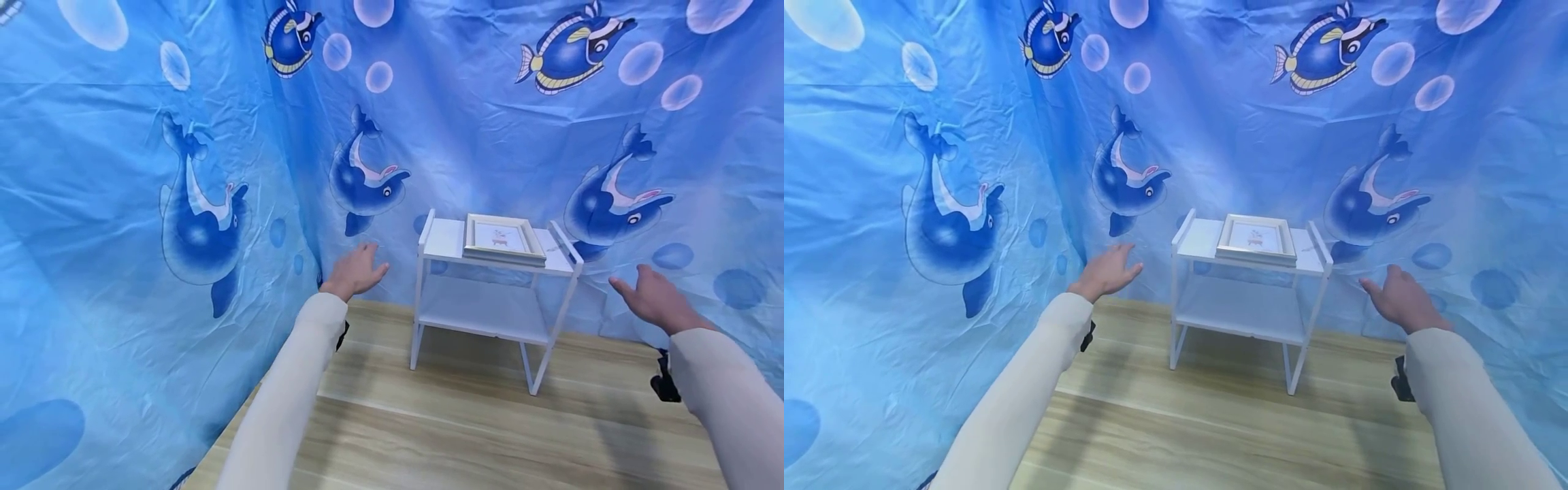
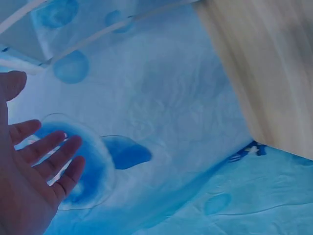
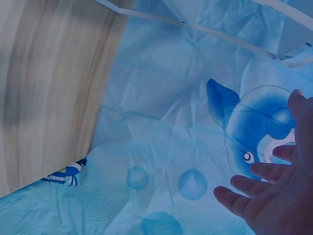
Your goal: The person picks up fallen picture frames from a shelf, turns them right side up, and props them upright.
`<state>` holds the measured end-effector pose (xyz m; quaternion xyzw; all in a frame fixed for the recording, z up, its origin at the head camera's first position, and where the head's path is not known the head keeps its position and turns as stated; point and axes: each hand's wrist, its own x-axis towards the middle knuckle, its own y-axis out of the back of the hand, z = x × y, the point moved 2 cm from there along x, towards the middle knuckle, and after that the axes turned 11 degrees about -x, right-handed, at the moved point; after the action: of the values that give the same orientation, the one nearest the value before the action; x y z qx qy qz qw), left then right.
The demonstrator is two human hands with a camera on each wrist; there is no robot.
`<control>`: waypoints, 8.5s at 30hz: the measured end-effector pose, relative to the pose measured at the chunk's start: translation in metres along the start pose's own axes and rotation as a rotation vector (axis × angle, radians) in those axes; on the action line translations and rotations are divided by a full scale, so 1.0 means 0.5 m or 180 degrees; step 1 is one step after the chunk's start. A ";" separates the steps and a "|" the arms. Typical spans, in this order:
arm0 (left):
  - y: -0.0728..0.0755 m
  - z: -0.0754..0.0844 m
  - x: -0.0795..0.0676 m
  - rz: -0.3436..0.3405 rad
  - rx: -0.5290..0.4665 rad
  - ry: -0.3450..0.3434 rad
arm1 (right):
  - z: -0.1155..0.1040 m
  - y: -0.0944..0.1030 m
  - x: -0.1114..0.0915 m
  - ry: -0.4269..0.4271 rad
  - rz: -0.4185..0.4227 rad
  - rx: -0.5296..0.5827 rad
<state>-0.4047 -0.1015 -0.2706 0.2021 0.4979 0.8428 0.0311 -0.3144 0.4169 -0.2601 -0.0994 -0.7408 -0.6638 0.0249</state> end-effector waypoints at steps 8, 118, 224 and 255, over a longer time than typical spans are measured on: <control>0.041 0.046 0.024 0.0361 -0.0367 0.0037 | -0.023 0.060 0.013 -0.0041 0.0146 0.0147; -0.081 0.346 0.216 -0.0594 -0.1097 0.0361 | -0.276 0.045 0.197 0.0451 -0.0166 0.0937; -0.046 0.386 0.213 0.0893 -0.1302 -0.0102 | -0.286 0.112 0.168 0.0298 0.1357 0.1555; -0.049 0.386 0.210 0.1068 -0.1396 -0.0158 | -0.281 0.101 0.170 0.0344 0.1682 0.1683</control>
<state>-0.4326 0.0968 -0.1774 0.2908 0.2623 0.9186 -0.0537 -0.4017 0.2925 -0.1797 -0.2420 -0.8331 -0.4246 0.2591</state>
